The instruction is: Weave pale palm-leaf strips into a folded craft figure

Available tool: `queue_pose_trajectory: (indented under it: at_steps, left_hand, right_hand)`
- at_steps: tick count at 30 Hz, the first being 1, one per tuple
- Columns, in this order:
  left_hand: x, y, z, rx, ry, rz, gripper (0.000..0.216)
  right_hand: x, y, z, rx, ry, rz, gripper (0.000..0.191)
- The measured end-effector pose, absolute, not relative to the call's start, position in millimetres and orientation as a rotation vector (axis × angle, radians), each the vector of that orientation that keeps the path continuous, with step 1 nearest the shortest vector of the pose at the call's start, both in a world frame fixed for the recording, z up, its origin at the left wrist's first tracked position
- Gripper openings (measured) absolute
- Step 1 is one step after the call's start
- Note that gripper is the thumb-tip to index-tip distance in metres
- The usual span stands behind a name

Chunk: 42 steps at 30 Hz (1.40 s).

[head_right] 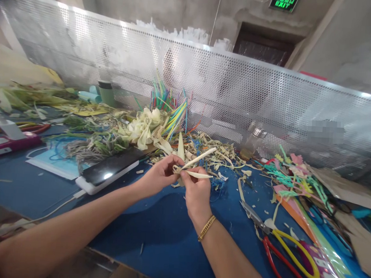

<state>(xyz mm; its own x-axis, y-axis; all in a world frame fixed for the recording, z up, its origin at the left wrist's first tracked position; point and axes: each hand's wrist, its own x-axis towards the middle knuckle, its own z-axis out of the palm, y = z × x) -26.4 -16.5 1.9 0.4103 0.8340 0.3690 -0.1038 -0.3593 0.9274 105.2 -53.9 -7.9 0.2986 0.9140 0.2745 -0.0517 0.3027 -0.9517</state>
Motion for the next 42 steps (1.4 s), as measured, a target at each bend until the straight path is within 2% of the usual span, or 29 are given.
queue_pose_trajectory:
  at_steps: [8, 16, 26, 30, 33, 38, 42]
  left_hand:
    - [-28.6, -20.1, 6.9, 1.710, 0.708, 1.116, 0.028]
    - [-28.0, -27.1, 13.7, 1.424, 0.578, 1.038, 0.029]
    - [-25.0, -22.0, 10.4, 1.251, 0.583, 1.119, 0.028]
    - [-29.6, -15.0, 8.4, 1.091, 0.605, 1.126, 0.024]
    - [-33.1, -10.4, 8.8, 0.950, 0.597, 1.144, 0.022]
    - [-34.8, -5.4, 8.3, 0.826, 0.568, 1.082, 0.019]
    - [-35.3, -4.7, 9.4, 0.779, 0.539, 1.020, 0.017]
  right_hand:
    - [104.1, -54.1, -11.3, -1.076, -1.048, 0.810, 0.028]
    - [105.6, -52.0, -12.1, -1.031, -0.986, 0.857, 0.029]
    - [101.5, -55.4, -7.5, -0.989, -0.899, 0.900, 0.029]
    - [104.8, -53.7, -0.4, -0.955, -0.900, 1.012, 0.039]
    - [117.8, -52.5, 9.9, -1.020, -0.964, 0.680, 0.042]
    - [140.1, -59.1, 28.8, -1.006, -1.612, -0.367, 0.028]
    - [137.1, -64.4, 31.1, -0.996, -2.009, -0.663, 0.023]
